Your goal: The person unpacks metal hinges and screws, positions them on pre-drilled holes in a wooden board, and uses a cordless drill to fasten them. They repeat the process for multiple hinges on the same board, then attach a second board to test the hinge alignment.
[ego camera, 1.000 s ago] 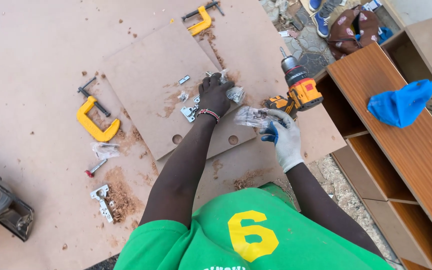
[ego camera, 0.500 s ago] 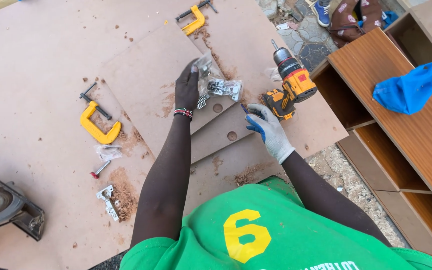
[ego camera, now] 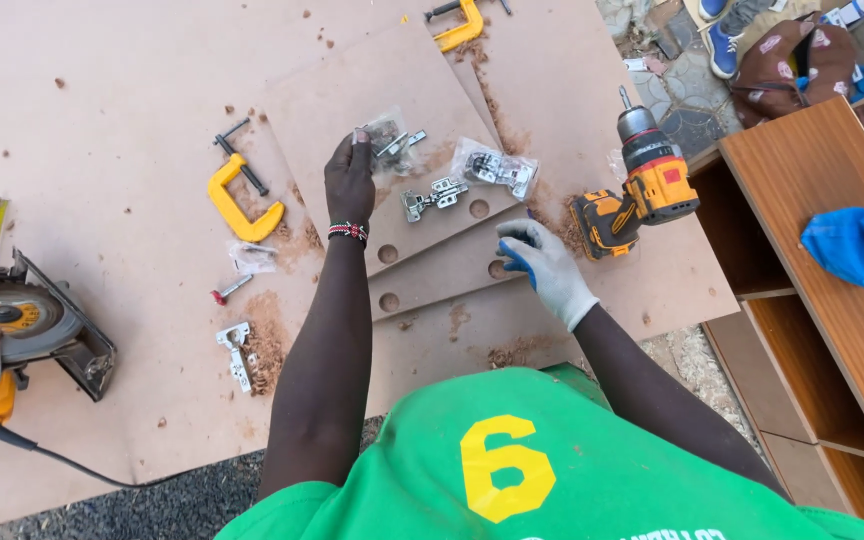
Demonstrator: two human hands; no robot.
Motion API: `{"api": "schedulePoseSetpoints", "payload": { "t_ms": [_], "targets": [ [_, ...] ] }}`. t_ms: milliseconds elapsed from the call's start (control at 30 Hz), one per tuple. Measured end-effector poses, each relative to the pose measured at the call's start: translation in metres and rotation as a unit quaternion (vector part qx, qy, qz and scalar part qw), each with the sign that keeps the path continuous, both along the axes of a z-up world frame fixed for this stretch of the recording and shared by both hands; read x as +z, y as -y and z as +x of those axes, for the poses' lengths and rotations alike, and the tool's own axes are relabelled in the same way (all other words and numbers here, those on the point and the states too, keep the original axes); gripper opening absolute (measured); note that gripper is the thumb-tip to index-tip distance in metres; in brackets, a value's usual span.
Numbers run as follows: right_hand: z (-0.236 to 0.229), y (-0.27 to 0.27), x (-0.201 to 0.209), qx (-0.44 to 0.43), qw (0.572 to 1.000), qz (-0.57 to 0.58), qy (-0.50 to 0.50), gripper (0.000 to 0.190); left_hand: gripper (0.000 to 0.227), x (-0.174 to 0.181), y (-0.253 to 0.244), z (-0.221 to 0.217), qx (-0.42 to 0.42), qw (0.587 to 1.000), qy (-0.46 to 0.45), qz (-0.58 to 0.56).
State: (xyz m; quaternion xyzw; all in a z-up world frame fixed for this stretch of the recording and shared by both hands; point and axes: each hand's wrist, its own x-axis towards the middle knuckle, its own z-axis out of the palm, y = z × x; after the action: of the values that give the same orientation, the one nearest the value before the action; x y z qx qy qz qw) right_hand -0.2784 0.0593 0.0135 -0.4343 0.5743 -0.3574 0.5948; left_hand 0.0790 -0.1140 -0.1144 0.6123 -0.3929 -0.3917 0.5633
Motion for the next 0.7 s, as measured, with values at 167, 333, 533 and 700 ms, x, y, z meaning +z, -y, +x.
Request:
{"api": "schedulePoseSetpoints", "payload": {
  "t_ms": [167,333,533,700],
  "targets": [
    [0.002,0.031,-0.037,0.011,0.999,-0.027,-0.038,0.036,0.036,0.072,-0.023,0.002,0.033,0.996,-0.075,-0.020],
    [0.038,0.059,0.009,0.015,0.995,-0.090,-0.037,0.035,0.036,0.068,-0.011,0.002,0.055,0.994,-0.095,-0.012],
    [0.094,0.081,0.035,0.077,0.984,-0.071,0.146,0.031,0.040,0.071,-0.012,-0.037,0.049,0.989,-0.137,-0.014],
    [0.107,0.090,0.047,-0.001,0.982,-0.093,0.165,0.018,0.065,0.126,-0.063,-0.072,0.015,0.987,-0.159,0.032]
  ]
}}
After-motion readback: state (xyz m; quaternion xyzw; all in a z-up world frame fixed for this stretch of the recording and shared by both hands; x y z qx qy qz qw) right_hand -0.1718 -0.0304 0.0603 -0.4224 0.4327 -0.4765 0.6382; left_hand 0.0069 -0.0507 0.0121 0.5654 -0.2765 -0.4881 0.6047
